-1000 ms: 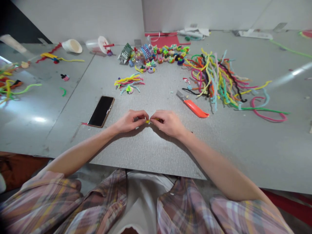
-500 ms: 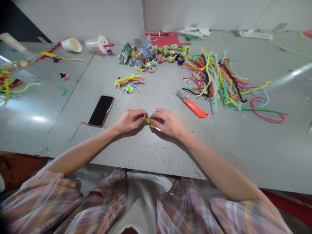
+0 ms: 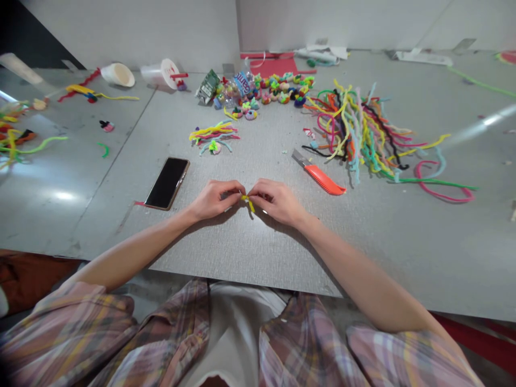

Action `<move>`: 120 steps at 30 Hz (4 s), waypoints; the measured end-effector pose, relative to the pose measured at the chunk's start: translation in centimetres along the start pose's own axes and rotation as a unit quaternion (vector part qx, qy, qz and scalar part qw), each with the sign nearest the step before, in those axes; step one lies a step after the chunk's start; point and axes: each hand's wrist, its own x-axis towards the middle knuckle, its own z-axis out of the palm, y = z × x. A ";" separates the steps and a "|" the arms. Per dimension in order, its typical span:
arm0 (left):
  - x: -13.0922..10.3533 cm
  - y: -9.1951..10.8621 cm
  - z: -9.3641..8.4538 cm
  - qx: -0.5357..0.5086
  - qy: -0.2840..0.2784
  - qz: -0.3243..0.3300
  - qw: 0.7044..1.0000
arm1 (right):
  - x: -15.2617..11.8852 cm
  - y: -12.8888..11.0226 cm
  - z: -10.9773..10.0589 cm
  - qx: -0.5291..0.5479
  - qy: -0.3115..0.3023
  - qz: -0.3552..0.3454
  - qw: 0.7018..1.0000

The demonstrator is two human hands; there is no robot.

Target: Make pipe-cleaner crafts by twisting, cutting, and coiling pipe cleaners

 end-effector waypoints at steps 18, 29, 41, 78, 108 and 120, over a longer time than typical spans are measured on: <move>-0.2 0.0 0.1 -0.013 -0.024 0.011 1.000 | -0.4 -0.4 0.4 -0.052 -0.020 -0.006 0.998; -0.2 0.0 0.3 -0.015 -0.014 0.006 1.000 | -1.1 -1.2 1.2 -0.141 0.001 0.061 0.988; 0.0 0.7 0.0 -0.069 -0.051 -0.033 0.996 | -1.1 -1.4 1.4 -0.219 -0.017 0.065 0.973; 0.2 1.4 -1.3 -0.397 -0.184 -0.138 0.889 | -1.6 -3.0 1.4 -0.318 0.011 -0.081 0.945; -0.2 0.9 0.7 -0.093 0.131 -0.038 0.986 | -1.2 -2.9 0.8 -0.307 0.154 -0.048 0.938; -0.7 1.3 0.9 -0.081 0.091 0.007 0.993 | -0.8 -1.6 2.1 -0.098 0.104 0.047 0.989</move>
